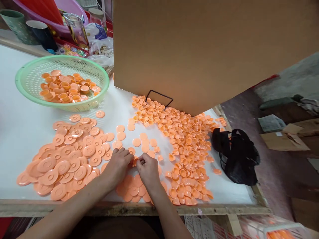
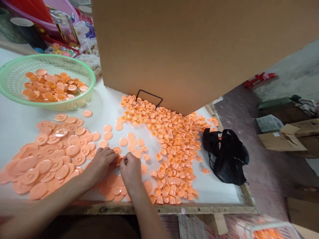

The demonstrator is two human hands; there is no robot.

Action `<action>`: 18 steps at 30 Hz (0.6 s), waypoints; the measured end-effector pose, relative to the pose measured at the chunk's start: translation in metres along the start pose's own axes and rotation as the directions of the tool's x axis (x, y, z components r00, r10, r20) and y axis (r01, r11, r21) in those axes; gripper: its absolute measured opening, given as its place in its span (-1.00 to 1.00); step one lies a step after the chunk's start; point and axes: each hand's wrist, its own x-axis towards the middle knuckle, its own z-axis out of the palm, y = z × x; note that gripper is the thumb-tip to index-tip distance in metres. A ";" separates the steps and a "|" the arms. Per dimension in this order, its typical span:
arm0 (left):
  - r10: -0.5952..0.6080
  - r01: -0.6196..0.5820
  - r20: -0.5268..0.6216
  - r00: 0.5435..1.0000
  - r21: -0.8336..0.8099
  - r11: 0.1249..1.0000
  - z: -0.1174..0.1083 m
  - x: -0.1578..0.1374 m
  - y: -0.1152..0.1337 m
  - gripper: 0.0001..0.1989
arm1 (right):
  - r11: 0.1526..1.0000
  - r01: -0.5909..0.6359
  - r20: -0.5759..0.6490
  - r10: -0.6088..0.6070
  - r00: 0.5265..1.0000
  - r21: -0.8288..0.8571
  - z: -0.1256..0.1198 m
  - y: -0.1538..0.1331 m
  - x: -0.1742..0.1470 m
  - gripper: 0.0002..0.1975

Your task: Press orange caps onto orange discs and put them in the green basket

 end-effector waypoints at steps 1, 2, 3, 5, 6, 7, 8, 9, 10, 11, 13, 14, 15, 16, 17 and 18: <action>-0.006 0.008 0.047 0.999 -0.040 0.999 -0.005 0.002 0.001 -0.88 | 0.999 0.004 0.007 -0.003 1.000 -0.038 0.000 -0.001 0.001 -0.87; -0.031 0.040 0.094 0.995 -0.094 0.995 -0.009 0.004 0.003 -0.88 | 0.998 0.005 0.018 -0.004 1.000 -0.070 -0.001 -0.003 0.002 -0.86; -0.075 0.095 0.133 0.988 -0.151 0.984 -0.012 0.007 0.005 -0.89 | 0.995 0.007 0.029 -0.004 1.000 -0.102 -0.001 -0.004 0.003 -0.85; -0.203 0.245 0.190 0.961 -0.236 0.940 -0.014 0.014 0.008 -0.91 | 0.988 0.010 0.048 -0.003 0.999 -0.155 -0.003 -0.006 0.005 -0.84; -0.264 0.312 0.205 0.943 -0.258 0.914 -0.012 0.017 0.010 -0.93 | 0.985 0.008 0.057 0.002 0.998 -0.173 -0.004 -0.007 0.005 -0.83; -0.307 0.356 0.208 0.929 -0.269 0.895 -0.009 0.019 0.010 -0.94 | 0.982 0.005 0.067 0.007 0.998 -0.188 -0.004 -0.008 0.005 -0.83; -0.329 0.375 0.201 0.923 -0.273 0.886 -0.005 0.020 0.010 -0.94 | 0.980 0.008 0.079 0.008 0.997 -0.201 -0.005 -0.009 0.006 -0.82; -0.335 0.378 0.189 0.923 -0.280 0.882 -0.002 0.020 0.009 -0.92 | 0.977 0.015 0.088 0.004 0.996 -0.213 -0.005 -0.011 0.006 -0.82; -0.334 0.374 0.176 0.926 -0.298 0.878 0.001 0.020 0.007 -0.90 | 0.973 0.023 0.096 -0.001 0.995 -0.229 -0.005 -0.012 0.005 -0.82; -0.331 0.372 0.175 0.927 -0.327 0.869 0.004 0.020 0.005 -0.88 | 0.968 0.032 0.099 -0.007 0.995 -0.247 -0.003 -0.014 0.005 -0.83; -0.328 0.386 0.209 0.921 -0.396 0.833 0.006 0.019 0.000 -0.85 | 0.958 0.044 0.085 -0.020 0.996 -0.283 0.001 -0.017 0.006 -0.84; -0.328 0.395 0.226 0.917 -0.419 0.817 0.007 0.019 -0.001 -0.85 | 0.958 0.043 0.068 -0.024 0.997 -0.285 0.004 -0.018 0.006 -0.84; -0.328 0.397 0.229 0.916 -0.425 0.813 0.009 0.019 -0.001 -0.85 | 0.964 0.034 0.054 -0.021 0.998 -0.263 0.006 -0.017 0.006 -0.84; -0.330 0.389 0.209 0.920 -0.414 0.823 0.010 0.019 0.000 -0.85 | 0.977 0.019 0.053 -0.008 0.999 -0.212 0.006 -0.016 0.006 -0.83; -0.332 0.374 0.172 0.927 -0.390 0.842 0.011 0.018 0.003 -0.86 | 0.991 -0.006 0.081 0.017 0.997 -0.131 0.005 -0.014 0.006 -0.83; -0.332 0.356 0.127 0.934 -0.364 0.861 0.012 0.018 0.005 -0.86 | 0.999 -0.041 0.139 0.045 0.989 -0.035 0.000 -0.012 0.006 -0.83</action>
